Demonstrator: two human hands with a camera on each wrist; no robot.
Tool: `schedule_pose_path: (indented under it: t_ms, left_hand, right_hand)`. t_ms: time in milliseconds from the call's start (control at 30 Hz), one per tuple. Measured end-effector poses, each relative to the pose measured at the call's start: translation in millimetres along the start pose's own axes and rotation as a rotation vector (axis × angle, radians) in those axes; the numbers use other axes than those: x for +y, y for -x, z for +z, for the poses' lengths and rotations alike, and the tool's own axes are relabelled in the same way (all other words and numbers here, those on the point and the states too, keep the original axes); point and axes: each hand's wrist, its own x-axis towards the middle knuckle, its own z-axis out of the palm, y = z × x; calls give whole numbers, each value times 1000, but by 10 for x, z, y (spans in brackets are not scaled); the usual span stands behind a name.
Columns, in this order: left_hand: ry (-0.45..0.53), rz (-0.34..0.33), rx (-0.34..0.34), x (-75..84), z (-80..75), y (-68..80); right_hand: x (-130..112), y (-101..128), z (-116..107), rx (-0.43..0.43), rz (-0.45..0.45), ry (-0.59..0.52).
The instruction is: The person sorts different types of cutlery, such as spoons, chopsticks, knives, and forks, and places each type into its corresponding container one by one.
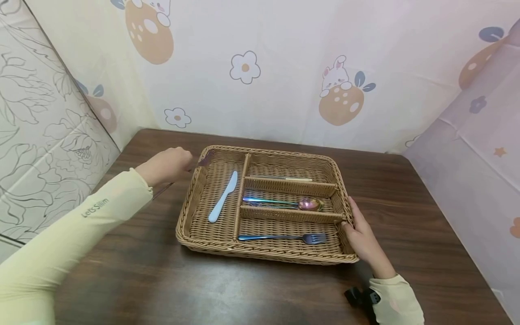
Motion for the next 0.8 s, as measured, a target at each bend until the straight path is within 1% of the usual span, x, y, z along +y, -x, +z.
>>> schedule_pose_path:
  t_ms: [100,200,267,500,567,700,800]
  left_hand:
    - [10,19,1,121,5,-50]
    - [5,34,-20,245,20,-103]
    - [-14,45,-37,324,35,-138]
    - [-92,99,-41,553,118,-296]
    - [-100,117,-45,626,131,-338]
    - [-109,142,-73,798,143,-422]
    - [-131,176,-91,936,154,-485]
  right_hand:
    - [2,-3,2,0,-3,-1]
    - [-1,-7,2,3,-10,-4]
    - [-7,-10,2,4,-11,-8]
    - [-20,-12,4,10,-20,-16]
    - [-18,-8,3,9,-18,-16]
    - [-18,2,1,7,-11,-9]
    - [-17,6,4,3,-8,-7]
